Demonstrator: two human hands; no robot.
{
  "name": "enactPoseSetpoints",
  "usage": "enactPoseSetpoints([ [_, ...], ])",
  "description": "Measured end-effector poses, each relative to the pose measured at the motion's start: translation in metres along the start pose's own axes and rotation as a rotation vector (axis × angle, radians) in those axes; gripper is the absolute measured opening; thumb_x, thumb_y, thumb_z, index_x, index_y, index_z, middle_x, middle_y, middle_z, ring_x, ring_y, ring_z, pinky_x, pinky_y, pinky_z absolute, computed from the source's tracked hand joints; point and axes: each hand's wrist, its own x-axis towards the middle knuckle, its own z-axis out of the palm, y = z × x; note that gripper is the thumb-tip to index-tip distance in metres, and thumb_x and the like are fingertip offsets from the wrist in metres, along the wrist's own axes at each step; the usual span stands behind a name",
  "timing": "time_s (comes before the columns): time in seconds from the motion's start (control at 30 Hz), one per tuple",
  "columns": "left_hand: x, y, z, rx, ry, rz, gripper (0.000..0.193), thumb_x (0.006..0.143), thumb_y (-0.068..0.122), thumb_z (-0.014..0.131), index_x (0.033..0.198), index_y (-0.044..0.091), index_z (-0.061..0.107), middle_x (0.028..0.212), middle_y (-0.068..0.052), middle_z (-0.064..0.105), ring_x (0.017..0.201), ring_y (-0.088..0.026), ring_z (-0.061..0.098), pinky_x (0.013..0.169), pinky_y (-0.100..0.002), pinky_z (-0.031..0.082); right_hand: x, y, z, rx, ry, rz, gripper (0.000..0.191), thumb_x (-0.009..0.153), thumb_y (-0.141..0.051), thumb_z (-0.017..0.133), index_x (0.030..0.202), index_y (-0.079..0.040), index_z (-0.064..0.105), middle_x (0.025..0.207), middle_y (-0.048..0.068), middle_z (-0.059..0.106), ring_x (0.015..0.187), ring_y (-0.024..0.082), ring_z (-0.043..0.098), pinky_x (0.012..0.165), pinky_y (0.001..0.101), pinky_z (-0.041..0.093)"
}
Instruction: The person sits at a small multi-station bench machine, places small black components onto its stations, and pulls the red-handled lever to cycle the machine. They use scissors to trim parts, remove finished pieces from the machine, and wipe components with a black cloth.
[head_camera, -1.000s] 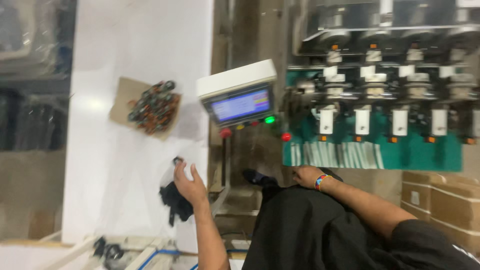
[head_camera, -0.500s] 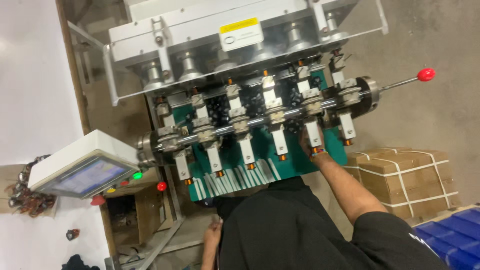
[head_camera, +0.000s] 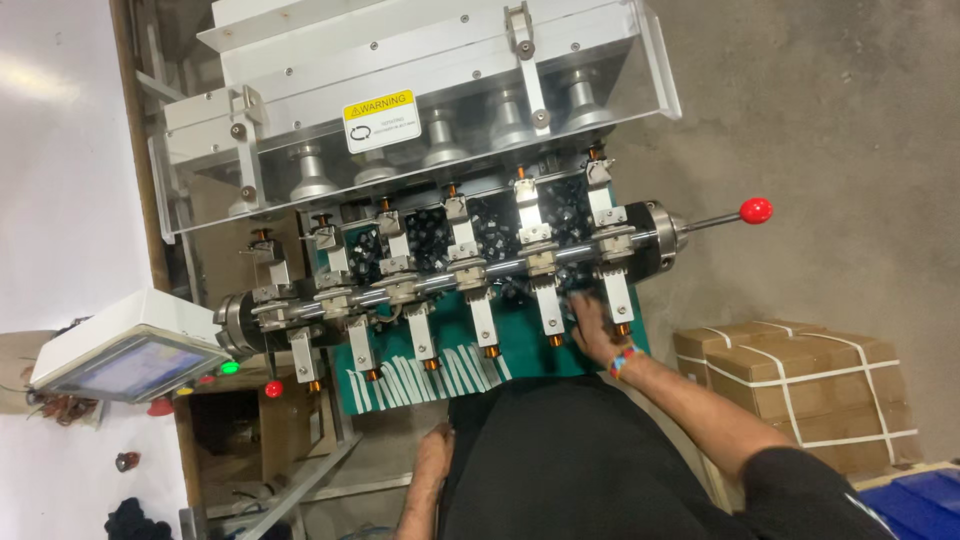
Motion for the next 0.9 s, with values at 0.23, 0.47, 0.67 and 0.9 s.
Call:
enactPoseSetpoints([
  [0.23, 0.003, 0.087, -0.053, 0.255, -0.38, 0.069, 0.028, 0.095, 0.032, 0.066, 0.109, 0.01, 0.075, 0.108, -0.017, 0.074, 0.106, -0.037, 0.068, 0.092, -0.046, 0.053, -0.049, 0.123, -0.171, 1.241, -0.898, 0.07, 0.042, 0.085, -0.018, 0.074, 0.124, -0.019, 0.06, 0.094, 0.005, 0.068, 0.087, 0.015, 0.066, 0.081, 0.032, 0.056],
  [0.47, 0.034, 0.308, -0.15, -0.311, -0.053, 0.737, 0.023, 0.095, 0.024, 0.07, 0.101, 0.003, 0.075, 0.096, -0.008, 0.077, 0.077, -0.016, 0.071, 0.068, -0.029, 0.056, 0.024, 0.232, -0.293, 0.679, -0.291, 0.174, 0.063, 0.071, -0.041, 0.081, 0.124, -0.014, 0.06, 0.104, 0.011, 0.07, 0.098, 0.027, 0.069, 0.085, 0.0423, 0.054],
  [0.67, 0.111, 0.436, -0.133, -0.074, 0.31, 0.722, 0.028, 0.091, 0.034, 0.074, 0.088, 0.006, 0.076, 0.09, -0.016, 0.074, 0.085, -0.037, 0.07, 0.074, -0.048, 0.055, 0.098, 0.241, -0.274, 0.532, -0.638, 0.148, 0.064, 0.072, -0.046, 0.078, 0.124, -0.017, 0.057, 0.105, 0.011, 0.071, 0.101, 0.029, 0.069, 0.087, 0.0435, 0.055],
  [0.9, 0.128, 0.446, -0.094, 0.023, 0.279, 0.549, 0.028, 0.086, 0.034, 0.075, 0.084, 0.006, 0.074, 0.087, -0.016, 0.073, 0.084, -0.037, 0.07, 0.075, -0.049, 0.054, 0.094, 0.24, -0.263, 0.564, -0.564, 0.108, 0.055, 0.073, -0.039, 0.079, 0.118, -0.016, 0.058, 0.098, 0.01, 0.073, 0.097, 0.032, 0.07, 0.081, 0.0467, 0.055],
])
